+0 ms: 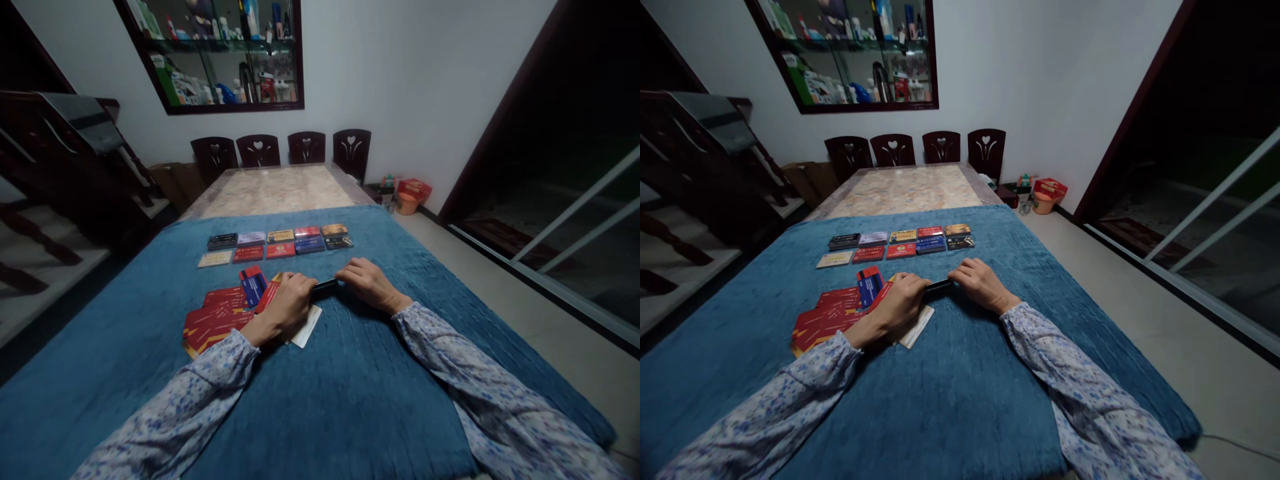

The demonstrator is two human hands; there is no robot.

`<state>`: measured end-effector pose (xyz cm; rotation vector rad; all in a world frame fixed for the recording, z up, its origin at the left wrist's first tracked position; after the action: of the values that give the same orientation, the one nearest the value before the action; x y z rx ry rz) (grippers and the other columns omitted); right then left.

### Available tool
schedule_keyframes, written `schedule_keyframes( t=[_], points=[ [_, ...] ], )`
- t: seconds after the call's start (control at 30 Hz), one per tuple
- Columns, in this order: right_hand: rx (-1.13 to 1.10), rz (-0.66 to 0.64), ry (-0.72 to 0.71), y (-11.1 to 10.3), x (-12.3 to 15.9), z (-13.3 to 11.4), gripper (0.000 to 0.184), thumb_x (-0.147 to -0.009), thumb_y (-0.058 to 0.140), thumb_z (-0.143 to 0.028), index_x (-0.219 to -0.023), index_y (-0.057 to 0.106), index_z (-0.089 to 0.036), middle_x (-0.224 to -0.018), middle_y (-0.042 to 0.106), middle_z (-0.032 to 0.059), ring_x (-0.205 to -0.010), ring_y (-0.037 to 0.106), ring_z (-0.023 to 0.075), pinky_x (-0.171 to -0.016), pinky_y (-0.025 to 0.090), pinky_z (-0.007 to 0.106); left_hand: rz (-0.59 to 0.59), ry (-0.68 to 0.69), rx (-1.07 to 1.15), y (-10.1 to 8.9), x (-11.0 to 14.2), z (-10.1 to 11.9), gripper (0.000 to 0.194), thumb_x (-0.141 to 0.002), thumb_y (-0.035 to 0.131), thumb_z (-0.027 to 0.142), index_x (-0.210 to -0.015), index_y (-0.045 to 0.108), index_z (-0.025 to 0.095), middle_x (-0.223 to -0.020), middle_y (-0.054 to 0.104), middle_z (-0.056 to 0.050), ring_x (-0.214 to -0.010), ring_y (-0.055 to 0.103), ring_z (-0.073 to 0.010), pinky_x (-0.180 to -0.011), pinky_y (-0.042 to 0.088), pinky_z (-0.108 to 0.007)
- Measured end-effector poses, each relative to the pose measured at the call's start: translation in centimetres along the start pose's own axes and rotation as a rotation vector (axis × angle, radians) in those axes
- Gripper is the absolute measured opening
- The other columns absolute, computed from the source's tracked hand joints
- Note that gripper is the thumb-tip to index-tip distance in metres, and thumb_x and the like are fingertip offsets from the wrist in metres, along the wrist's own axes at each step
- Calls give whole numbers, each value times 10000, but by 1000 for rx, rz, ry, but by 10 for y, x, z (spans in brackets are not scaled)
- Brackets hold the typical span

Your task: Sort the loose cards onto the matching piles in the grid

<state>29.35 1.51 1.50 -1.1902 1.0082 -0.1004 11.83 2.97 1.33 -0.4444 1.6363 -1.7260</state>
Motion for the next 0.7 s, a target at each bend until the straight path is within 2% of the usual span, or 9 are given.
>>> schedule_keyframes(
  t=[0.2,0.33,0.7],
  points=[
    [29,27,-5,1,0,1,351,-1053,348,-183,-1079,698,-183,-834,693,90,-833,549,224,-740,413,355,95,25,80,0,0,-5,463,-911,448,65,-1330,605,185,-1127,737,-113,-1009,664,-240,-923,507,-399],
    [21,56,2,0,0,2,345,-1051,355,-174,-1097,696,-176,-825,678,92,-827,544,225,-741,430,353,100,36,96,2,0,-5,569,-899,455,49,-1453,502,169,-1164,728,-121,-1021,662,-239,-926,506,-394],
    [52,134,-36,-4,1,-4,254,-1046,417,-156,-1126,657,-175,-846,676,76,-793,532,215,-722,457,347,56,-4,-11,7,-1,-8,551,-948,475,92,-1480,481,235,-1091,731,-86,-1005,650,-247,-918,450,-411]
  ],
)
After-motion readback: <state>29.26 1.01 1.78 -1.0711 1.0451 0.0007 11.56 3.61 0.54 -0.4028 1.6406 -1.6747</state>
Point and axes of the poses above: each hand's wrist, its own x-axis away from the middle knuckle, its own y-axis out of the palm, z = x × y, the point moved 6 cm from there along -x, towards the middle knuckle
